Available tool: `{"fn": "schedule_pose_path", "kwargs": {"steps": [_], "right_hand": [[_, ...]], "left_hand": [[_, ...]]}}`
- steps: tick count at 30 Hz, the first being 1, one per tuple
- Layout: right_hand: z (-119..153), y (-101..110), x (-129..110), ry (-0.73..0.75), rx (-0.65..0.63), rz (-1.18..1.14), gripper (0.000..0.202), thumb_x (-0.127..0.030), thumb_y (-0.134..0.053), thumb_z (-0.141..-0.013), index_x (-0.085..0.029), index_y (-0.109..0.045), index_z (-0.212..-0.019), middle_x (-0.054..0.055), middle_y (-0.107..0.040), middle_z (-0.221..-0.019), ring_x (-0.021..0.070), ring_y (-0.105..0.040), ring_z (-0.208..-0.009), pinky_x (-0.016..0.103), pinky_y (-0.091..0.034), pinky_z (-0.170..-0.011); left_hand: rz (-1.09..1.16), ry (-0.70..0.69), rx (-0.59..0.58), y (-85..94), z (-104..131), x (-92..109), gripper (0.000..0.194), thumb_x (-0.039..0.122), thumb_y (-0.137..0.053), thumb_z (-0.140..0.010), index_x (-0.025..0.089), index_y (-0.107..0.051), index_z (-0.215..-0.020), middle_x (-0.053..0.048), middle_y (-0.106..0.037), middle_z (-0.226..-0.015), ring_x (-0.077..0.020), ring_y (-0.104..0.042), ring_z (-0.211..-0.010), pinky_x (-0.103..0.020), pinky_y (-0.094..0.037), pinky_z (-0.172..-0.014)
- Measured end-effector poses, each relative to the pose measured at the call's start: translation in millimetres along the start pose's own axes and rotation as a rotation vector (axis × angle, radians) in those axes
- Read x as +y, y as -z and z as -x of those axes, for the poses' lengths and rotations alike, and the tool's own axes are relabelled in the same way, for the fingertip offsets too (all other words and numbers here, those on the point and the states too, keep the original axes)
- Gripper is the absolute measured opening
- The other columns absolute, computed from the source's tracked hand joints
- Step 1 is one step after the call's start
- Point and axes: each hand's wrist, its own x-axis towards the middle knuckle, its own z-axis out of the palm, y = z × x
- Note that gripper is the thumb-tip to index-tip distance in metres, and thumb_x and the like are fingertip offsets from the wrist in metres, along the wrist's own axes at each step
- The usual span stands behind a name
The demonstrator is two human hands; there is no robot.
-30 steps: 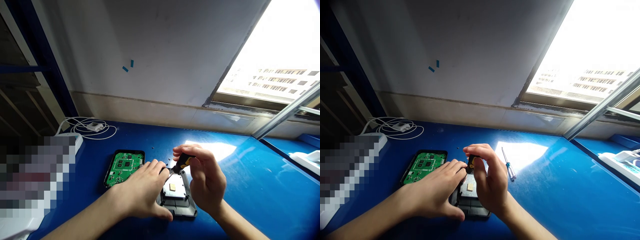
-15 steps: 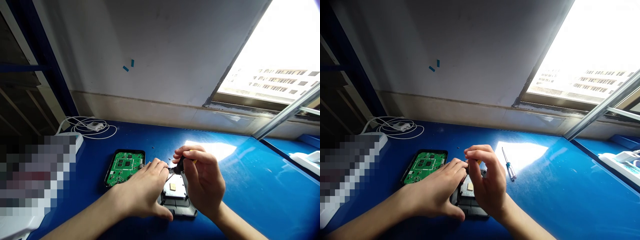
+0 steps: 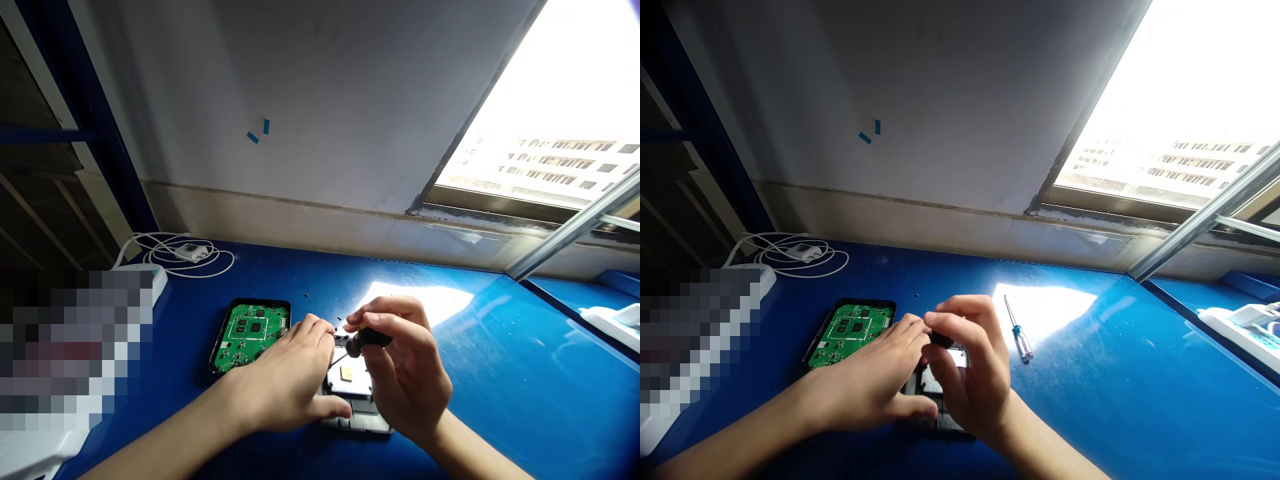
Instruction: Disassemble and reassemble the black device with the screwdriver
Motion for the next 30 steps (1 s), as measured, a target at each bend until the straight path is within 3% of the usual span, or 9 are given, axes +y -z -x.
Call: {"fn": "schedule_pose_path", "kwargs": {"steps": [3,8,21,30], "right_hand": [[0,1,1,0.026,0.020,0.043,0.041,-0.007,-0.062,-0.095,-0.028,-0.066,-0.130,0.007,-0.059,-0.106,0.0191,-0.067,-0.090,0.036,-0.064,-0.068],[4,1,5,-0.068,0.000,-0.029,0.042,-0.008,-0.049,-0.101,-0.026,-0.058,-0.138,0.010,-0.070,-0.118,0.0223,-0.070,-0.100,0.041,-0.065,-0.076],[3,-2,4,-0.048,-0.018,-0.045,0.038,-0.009,-0.046,-0.103,-0.025,-0.057,-0.135,0.011,-0.071,-0.117,0.0213,-0.069,-0.097,0.041,-0.065,-0.076],[5,-2,8,-0.014,-0.011,-0.045,0.044,-0.004,-0.048,-0.101,-0.025,-0.056,-0.139,0.010,-0.068,-0.120,0.0191,-0.070,-0.094,0.038,-0.065,-0.073]], "left_hand": [[0.001,-0.014,0.000,0.3,1,0,0.037,0.039,-0.079,-0.088,0.018,-0.060,-0.111,-0.011,-0.058,-0.124,-0.0324,-0.054,-0.121,-0.049,-0.051,-0.102],[0.011,-0.003,0.015,0.0,1,-3,0.016,0.028,-0.071,-0.092,0.021,-0.057,-0.092,-0.009,-0.059,-0.120,-0.0303,-0.053,-0.120,-0.045,-0.052,-0.099],[-0.123,-0.107,0.120,-9.6,-3,-8,0.006,0.019,-0.058,-0.099,0.019,-0.058,-0.094,-0.007,-0.064,-0.112,-0.0264,-0.056,-0.106,-0.040,-0.053,-0.091],[-0.310,-0.185,0.148,-13.6,-7,-9,0.003,0.013,-0.061,-0.098,0.016,-0.061,-0.097,-0.006,-0.066,-0.102,-0.0246,-0.058,-0.097,-0.037,-0.050,-0.083]]}}
